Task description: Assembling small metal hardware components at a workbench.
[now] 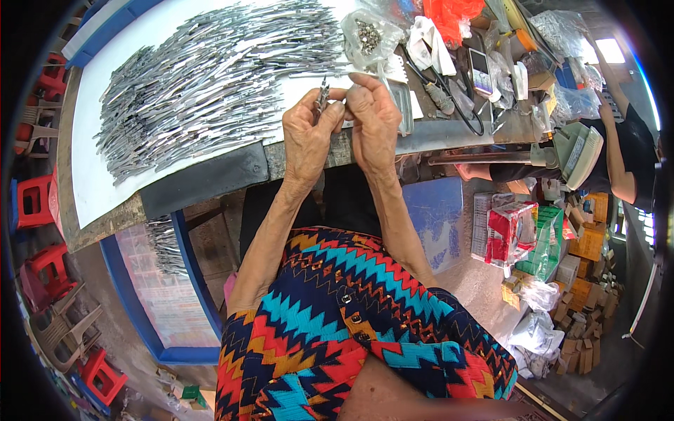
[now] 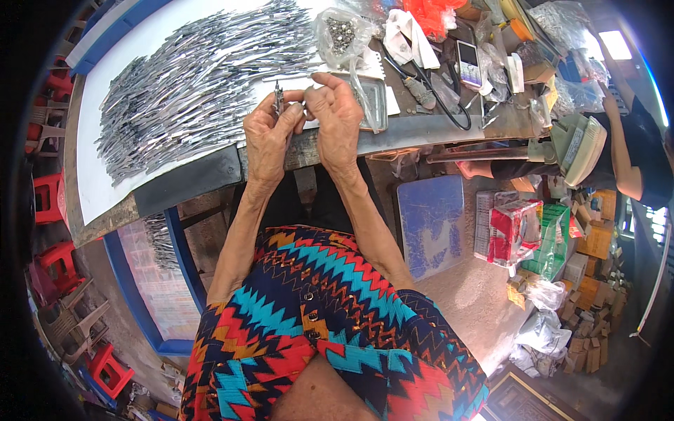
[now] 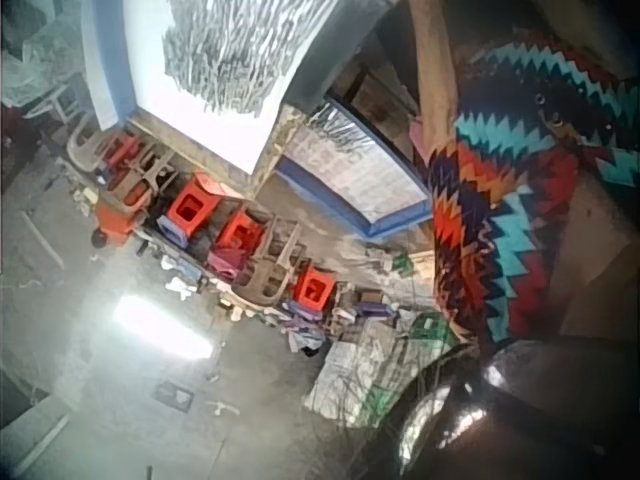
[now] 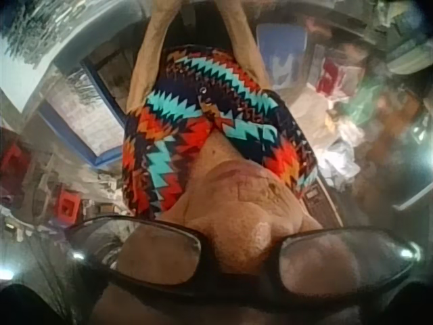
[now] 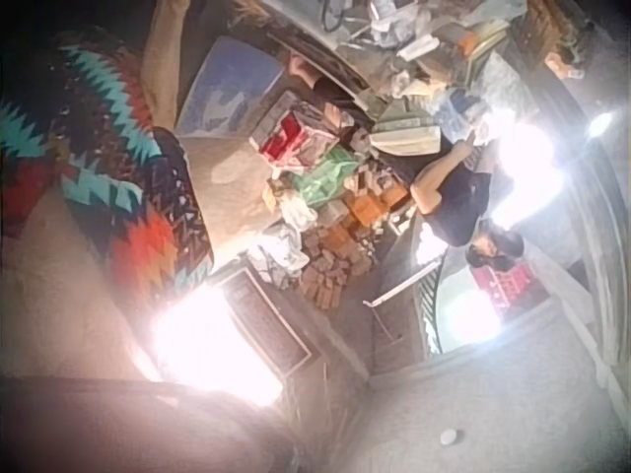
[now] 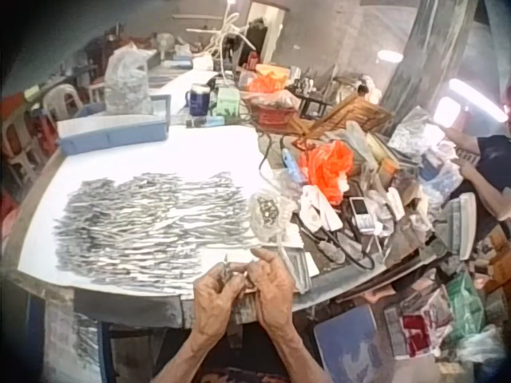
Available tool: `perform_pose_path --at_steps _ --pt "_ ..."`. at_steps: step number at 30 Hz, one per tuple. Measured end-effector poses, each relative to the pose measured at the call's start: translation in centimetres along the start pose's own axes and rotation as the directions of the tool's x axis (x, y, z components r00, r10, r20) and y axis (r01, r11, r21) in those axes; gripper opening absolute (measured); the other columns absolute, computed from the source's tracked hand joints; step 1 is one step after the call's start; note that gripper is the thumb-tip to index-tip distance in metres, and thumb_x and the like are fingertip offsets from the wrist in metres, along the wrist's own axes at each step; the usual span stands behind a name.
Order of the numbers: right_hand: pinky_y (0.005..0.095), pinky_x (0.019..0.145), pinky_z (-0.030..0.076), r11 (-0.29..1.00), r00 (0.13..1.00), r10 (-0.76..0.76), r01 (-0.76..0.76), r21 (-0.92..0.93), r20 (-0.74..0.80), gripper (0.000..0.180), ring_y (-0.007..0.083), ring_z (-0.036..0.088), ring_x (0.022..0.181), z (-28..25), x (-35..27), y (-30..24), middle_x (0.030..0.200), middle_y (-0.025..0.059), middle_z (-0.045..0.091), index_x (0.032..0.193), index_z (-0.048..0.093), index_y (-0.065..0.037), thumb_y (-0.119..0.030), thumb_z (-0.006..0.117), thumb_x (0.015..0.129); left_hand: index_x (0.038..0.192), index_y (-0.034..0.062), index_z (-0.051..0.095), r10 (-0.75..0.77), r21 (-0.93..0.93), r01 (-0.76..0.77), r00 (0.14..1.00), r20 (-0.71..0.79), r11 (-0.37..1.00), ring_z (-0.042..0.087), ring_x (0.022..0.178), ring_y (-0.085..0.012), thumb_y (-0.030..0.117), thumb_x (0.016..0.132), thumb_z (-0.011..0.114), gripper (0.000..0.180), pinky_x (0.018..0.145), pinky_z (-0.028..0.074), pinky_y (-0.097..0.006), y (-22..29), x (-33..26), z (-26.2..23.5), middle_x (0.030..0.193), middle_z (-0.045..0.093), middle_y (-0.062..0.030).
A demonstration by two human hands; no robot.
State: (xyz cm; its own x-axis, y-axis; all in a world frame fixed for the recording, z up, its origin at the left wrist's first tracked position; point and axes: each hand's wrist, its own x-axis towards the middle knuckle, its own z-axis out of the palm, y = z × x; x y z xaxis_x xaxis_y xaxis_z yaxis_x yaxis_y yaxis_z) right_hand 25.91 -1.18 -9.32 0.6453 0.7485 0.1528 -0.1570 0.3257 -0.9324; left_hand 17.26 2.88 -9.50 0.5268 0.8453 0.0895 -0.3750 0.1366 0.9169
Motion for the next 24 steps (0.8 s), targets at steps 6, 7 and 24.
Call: perform_pose_path --at_steps 6,7,24 --pt "0.0195 0.05 0.037 0.994 0.999 -0.053 0.053 -0.096 0.006 0.026 0.0052 0.044 0.056 1.5 -0.8 -0.4 0.066 0.0026 0.052 0.095 0.052 0.006 -0.019 0.046 0.092 0.092 -0.0028 0.059 -0.037 -0.014 0.037 0.998 -0.049 0.999 0.043 0.056 -0.0039 0.004 0.082 0.053 0.014 0.051 0.034 -0.018 0.8 -0.3 0.1 0.061 0.05 0.0011" --pt "0.0195 0.05 0.037 0.994 0.999 -0.052 0.052 -0.095 0.005 0.026 0.0052 0.044 0.056 1.1 -0.8 -0.2 0.066 0.0026 0.052 0.095 0.052 0.006 -0.019 0.046 0.092 0.093 -0.0029 0.059 -0.036 0.015 0.036 0.999 -0.036 0.999 0.043 0.056 -0.0039 0.004 0.082 0.052 0.014 0.051 0.034 -0.018 1.0 -0.5 0.1 0.061 0.05 0.001" --pt "0.0182 0.061 0.039 0.949 0.984 -0.175 0.163 -0.271 -0.019 0.026 0.0058 0.047 0.069 -0.1 -1.1 -0.2 0.079 0.0023 0.052 0.105 0.047 0.004 0.002 0.054 0.08 0.099 -0.0012 0.056 -0.014 0.131 0.021 0.998 -0.059 0.991 0.044 0.06 -0.0029 0.006 0.083 0.053 0.017 0.053 0.036 -0.017 0.4 -1.5 0.4 0.067 0.051 0.0027"
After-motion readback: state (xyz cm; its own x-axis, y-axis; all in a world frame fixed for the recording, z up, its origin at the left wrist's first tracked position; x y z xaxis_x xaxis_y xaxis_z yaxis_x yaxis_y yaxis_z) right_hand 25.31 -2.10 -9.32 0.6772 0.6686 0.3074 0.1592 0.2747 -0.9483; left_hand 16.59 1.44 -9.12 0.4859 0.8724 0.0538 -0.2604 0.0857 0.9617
